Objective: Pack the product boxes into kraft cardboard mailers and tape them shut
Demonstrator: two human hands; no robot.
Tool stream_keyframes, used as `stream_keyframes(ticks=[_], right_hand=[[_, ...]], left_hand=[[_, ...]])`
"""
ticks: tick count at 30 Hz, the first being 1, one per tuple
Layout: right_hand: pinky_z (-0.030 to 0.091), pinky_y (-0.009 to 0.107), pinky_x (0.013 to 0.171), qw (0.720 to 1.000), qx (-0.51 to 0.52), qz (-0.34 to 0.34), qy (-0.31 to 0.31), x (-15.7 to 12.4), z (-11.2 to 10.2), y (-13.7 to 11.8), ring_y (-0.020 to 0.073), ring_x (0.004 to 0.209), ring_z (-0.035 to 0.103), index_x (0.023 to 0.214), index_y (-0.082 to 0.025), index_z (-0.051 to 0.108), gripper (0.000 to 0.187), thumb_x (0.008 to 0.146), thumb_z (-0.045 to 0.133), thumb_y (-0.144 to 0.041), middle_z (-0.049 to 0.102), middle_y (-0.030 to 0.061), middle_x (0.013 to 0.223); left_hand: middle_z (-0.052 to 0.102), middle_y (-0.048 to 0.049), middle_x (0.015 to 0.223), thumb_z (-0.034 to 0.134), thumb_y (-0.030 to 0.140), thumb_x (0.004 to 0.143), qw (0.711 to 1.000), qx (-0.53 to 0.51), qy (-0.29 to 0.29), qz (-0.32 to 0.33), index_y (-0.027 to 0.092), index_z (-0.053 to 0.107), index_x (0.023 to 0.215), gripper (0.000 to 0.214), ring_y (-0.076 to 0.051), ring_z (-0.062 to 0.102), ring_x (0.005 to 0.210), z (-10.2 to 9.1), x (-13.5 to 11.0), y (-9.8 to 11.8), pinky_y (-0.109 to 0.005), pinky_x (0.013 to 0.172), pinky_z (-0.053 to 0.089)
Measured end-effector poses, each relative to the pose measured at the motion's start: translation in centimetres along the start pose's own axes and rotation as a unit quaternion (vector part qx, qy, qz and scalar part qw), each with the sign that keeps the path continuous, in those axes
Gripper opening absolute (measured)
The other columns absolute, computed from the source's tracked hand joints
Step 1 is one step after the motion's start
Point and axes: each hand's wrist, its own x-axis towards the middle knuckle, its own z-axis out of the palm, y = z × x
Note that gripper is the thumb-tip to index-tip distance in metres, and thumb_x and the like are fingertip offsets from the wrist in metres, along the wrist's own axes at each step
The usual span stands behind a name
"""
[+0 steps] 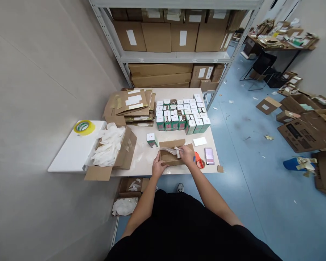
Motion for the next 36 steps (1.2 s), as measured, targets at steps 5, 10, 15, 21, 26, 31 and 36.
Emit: stream_keyframes(ticks=[5,10,15,21,26,31,36], right_hand=[[0.050,0.032,0.098,0.974,-0.066,0.058,-0.209,1.0,4.6,0.1,0.0268,0.119,0.067,0.128,-0.020,0.071,0.037,0.092,0.069,-0.027,0.059,0.0144,0.148],[0.048,0.034,0.104,0.985,-0.055,0.077,-0.147,1.3,5.9,-0.8,0.0266,0.127,0.062,0.136,-0.020,0.066,0.040,0.098,0.060,-0.031,0.056,0.0137,0.151],[0.050,0.036,0.104,0.998,0.030,0.045,-0.026,1.1,6.8,-3.2,0.0245,0.118,0.065,0.127,-0.019,0.069,0.036,0.096,0.051,-0.024,0.071,0.0120,0.127],[0.055,0.033,0.092,0.993,0.111,-0.012,-0.029,1.4,11.7,-8.0,0.0212,0.101,0.068,0.129,-0.016,0.065,0.043,0.089,0.051,-0.018,0.069,0.0126,0.122],[0.054,0.033,0.093,0.984,0.052,0.003,-0.169,2.4,18.2,-11.3,0.0173,0.089,0.068,0.135,-0.020,0.061,0.050,0.085,0.058,-0.014,0.064,0.0100,0.131],[0.052,0.036,0.096,0.940,-0.081,0.095,-0.316,3.7,25.3,-13.0,0.0272,0.114,0.067,0.150,-0.024,0.048,0.075,0.080,0.076,-0.022,0.049,0.0159,0.150],[0.050,0.036,0.093,0.901,-0.162,0.200,-0.350,3.4,29.8,-11.8,0.0283,0.113,0.066,0.148,-0.023,0.045,0.073,0.083,0.078,-0.024,0.048,0.0190,0.143]], left_hand=[[0.026,-0.0041,0.172,0.084,0.029,0.076,0.999,-0.019,-0.029,0.005,0.019,0.078,0.085,0.015,-0.033,0.045,0.147,0.0,0.9,-0.4,-0.041,0.119,0.043],[0.026,-0.0050,0.172,0.084,0.026,0.073,0.997,-0.060,-0.048,0.001,0.020,0.078,0.086,0.016,-0.033,0.041,0.150,-0.1,2.7,-2.3,-0.046,0.120,0.043],[0.032,-0.0062,0.169,0.078,0.019,0.074,0.991,-0.079,-0.105,0.007,0.024,0.077,0.111,0.037,-0.031,0.033,0.155,1.3,4.5,-3.3,-0.048,0.122,0.040],[0.048,-0.0130,0.159,0.055,0.021,0.096,0.997,-0.072,-0.040,-0.013,0.017,0.066,0.135,0.041,-0.025,0.045,0.148,-0.4,4.3,-6.9,-0.039,0.122,0.039],[0.056,-0.0154,0.149,0.055,0.013,0.091,0.987,0.016,-0.004,-0.162,0.017,0.061,0.139,0.049,-0.029,0.051,0.140,-4.7,4.2,-14.3,-0.042,0.118,0.042],[0.056,-0.0213,0.143,0.064,0.017,0.086,0.957,0.094,-0.078,-0.264,0.014,0.055,0.146,0.061,-0.035,0.055,0.130,-5.9,4.7,-20.1,-0.043,0.107,0.047],[0.061,-0.0169,0.124,0.058,0.018,0.090,0.958,0.132,-0.078,-0.243,0.018,0.070,0.129,0.041,-0.030,0.059,0.115,-4.7,3.7,-22.4,-0.038,0.099,0.048]])
